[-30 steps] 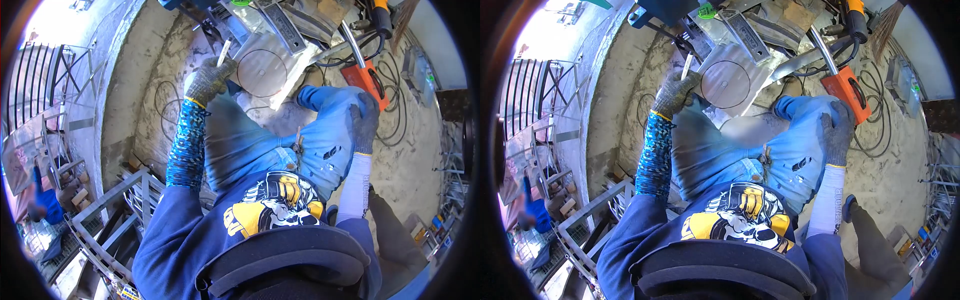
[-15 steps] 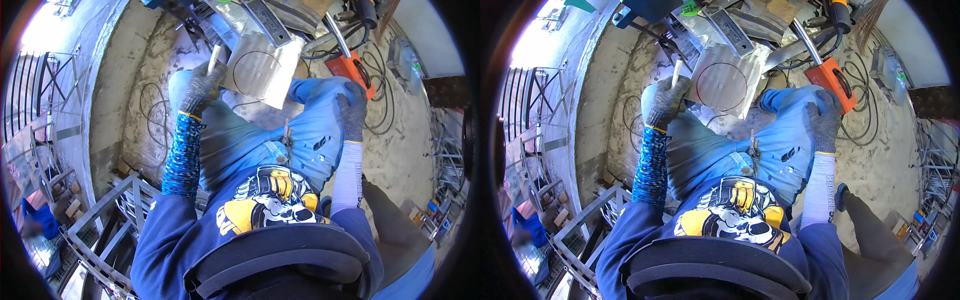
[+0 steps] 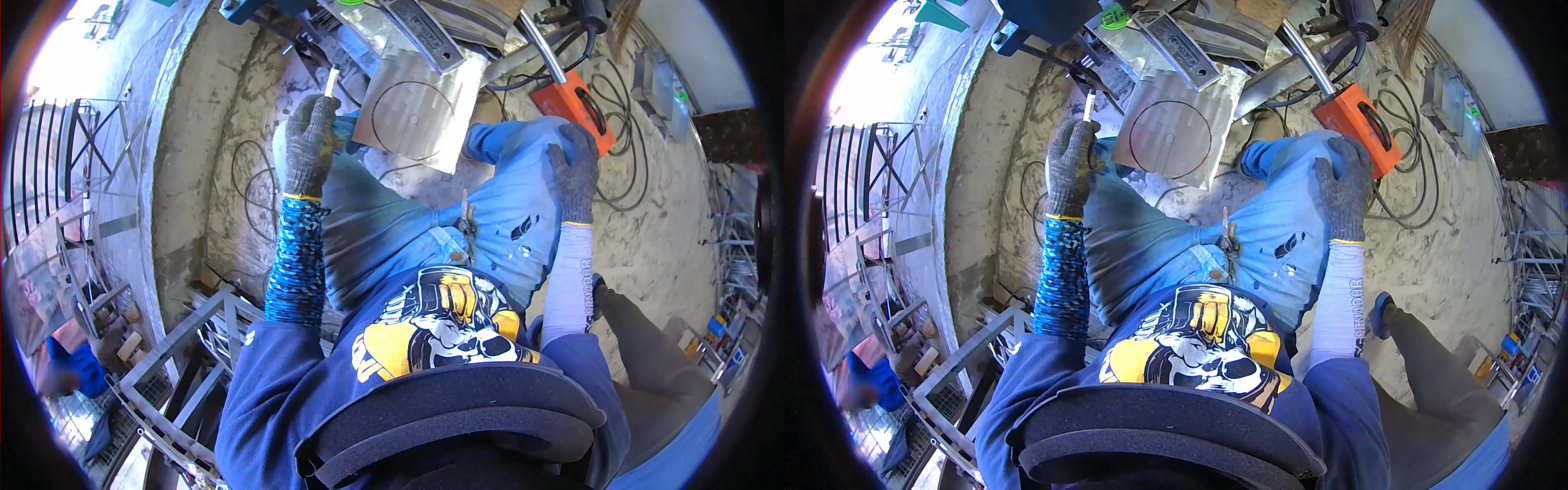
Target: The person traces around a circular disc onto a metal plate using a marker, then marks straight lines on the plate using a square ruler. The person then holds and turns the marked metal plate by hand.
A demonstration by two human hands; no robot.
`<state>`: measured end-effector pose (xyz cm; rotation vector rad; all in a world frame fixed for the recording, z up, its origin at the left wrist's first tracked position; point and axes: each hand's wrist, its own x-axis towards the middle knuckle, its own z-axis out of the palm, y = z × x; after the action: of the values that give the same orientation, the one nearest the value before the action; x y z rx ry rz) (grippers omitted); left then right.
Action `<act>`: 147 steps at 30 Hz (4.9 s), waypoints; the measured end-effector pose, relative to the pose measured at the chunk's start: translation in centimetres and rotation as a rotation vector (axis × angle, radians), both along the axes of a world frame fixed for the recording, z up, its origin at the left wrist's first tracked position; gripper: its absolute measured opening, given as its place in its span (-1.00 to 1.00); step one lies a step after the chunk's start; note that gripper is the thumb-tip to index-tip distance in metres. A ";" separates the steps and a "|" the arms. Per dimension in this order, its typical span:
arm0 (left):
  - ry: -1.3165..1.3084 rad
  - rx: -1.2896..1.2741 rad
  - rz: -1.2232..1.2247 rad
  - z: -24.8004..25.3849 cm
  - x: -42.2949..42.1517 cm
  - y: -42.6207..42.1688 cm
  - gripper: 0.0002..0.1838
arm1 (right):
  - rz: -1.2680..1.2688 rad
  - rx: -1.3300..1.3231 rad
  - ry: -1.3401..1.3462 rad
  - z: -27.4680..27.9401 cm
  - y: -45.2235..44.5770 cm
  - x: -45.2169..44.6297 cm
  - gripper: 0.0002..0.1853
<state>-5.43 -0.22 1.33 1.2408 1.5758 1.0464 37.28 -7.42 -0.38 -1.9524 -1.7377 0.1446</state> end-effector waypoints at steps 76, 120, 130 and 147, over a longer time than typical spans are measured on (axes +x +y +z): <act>0.531 0.434 -0.016 2.1 2.6 0.7 -0.74 | -0.050 0.114 0.078 1.4 -1.3 -1.8 -0.76; 0.575 0.578 -0.032 -4.0 0.6 -13.1 -0.63 | 0.277 -0.449 1.221 1.0 -3.4 -12.6 -0.57; -1.135 -0.086 0.410 -0.2 1.6 -10.1 -0.66 | 0.411 -0.792 1.768 1.9 -3.5 -14.7 -0.44; -0.769 0.030 0.242 -4.7 -0.8 -8.3 -0.63 | 0.489 -1.030 1.216 1.9 -3.9 -14.8 -0.66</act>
<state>-6.28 -8.56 -3.34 0.5439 1.1095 1.4779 22.52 -11.30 1.54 -1.2291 -1.1967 2.1892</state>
